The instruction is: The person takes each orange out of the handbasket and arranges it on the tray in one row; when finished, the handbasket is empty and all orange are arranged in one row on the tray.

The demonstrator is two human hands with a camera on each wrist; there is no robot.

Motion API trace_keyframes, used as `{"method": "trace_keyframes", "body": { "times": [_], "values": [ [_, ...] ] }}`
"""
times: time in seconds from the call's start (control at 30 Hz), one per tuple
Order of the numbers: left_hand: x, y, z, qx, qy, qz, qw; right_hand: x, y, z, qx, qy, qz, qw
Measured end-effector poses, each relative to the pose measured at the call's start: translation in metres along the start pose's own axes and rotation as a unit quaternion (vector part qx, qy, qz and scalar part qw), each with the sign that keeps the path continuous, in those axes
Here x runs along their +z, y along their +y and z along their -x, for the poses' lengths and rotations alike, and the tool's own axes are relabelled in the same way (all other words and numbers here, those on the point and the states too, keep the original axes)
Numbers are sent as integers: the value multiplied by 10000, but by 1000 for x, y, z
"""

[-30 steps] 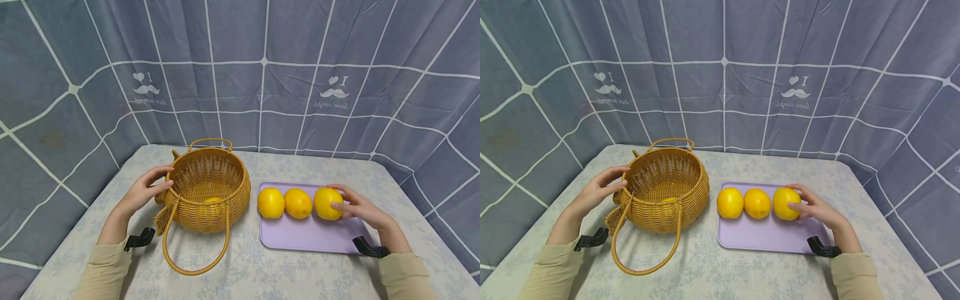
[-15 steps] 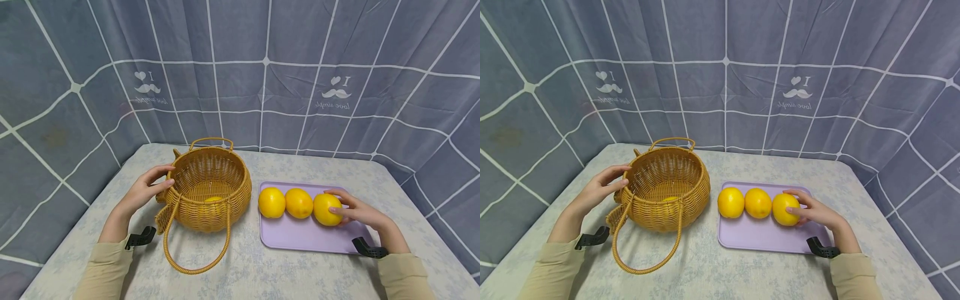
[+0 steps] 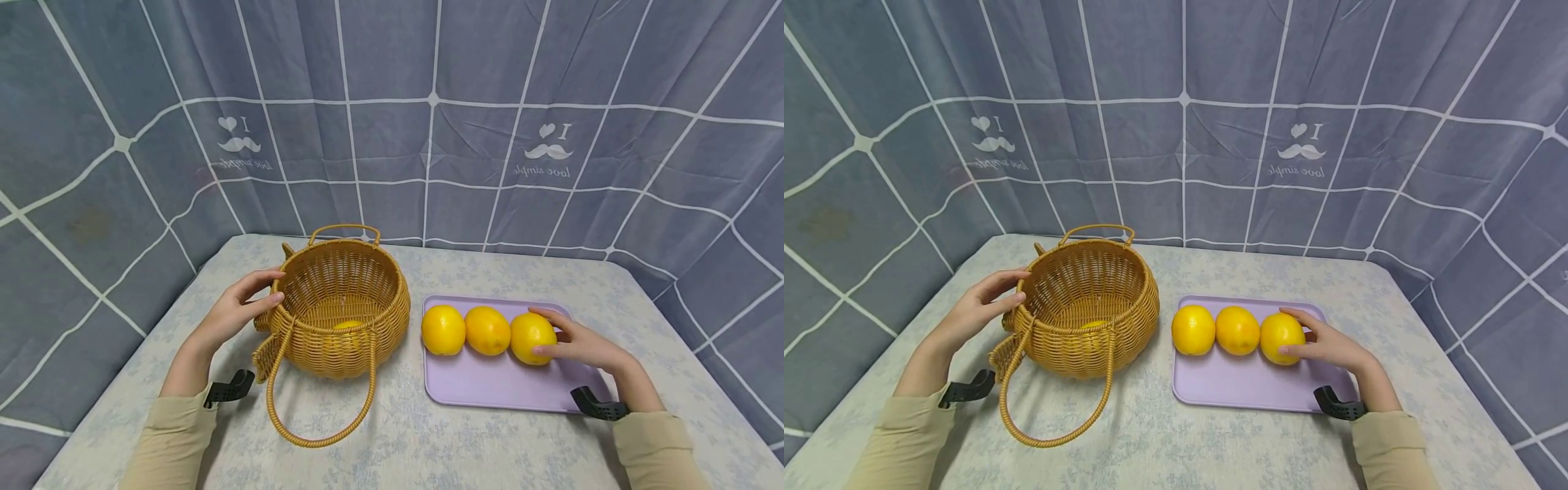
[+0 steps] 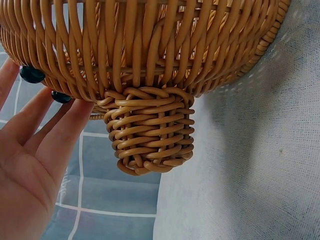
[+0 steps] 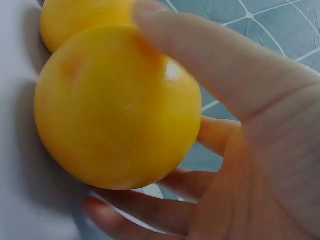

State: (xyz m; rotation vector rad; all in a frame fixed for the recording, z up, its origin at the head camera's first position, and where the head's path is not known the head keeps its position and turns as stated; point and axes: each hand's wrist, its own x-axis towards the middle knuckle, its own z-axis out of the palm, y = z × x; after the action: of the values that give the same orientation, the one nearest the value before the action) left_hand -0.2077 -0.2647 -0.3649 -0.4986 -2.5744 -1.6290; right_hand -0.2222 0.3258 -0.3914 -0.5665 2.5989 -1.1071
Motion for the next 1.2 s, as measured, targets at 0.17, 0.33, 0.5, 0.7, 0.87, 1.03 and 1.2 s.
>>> {"method": "trace_keyframes", "body": {
  "times": [0.17, 0.33, 0.5, 0.7, 0.87, 1.03, 1.2],
  "values": [
    [0, 0, 0, 37, 1, -4, 10000, 3, 3, -2, -101, 25, -36, 9999],
    [0, -1, 0, 84, 18, -27, 10000, 5, 3, -4, -121, 45, -123, 9998],
    [0, 0, 0, 75, 22, -13, 10000, 5, 3, -4, -136, 58, -77, 9999],
    [0, 1, 1, 40, 10, 32, 10000, 4, 2, -4, -232, 43, 26, 9997],
    [-1, 0, 1, 54, 4, 45, 10000, 2, 1, -4, -198, -50, -45, 9998],
    [-1, 0, 1, 42, -3, 62, 10000, 1, 2, -2, -148, -140, -165, 9997],
    [-1, 0, 0, 59, 0, 42, 10000, -4, 0, 1, -110, -178, -66, 9998]
  ]
}}
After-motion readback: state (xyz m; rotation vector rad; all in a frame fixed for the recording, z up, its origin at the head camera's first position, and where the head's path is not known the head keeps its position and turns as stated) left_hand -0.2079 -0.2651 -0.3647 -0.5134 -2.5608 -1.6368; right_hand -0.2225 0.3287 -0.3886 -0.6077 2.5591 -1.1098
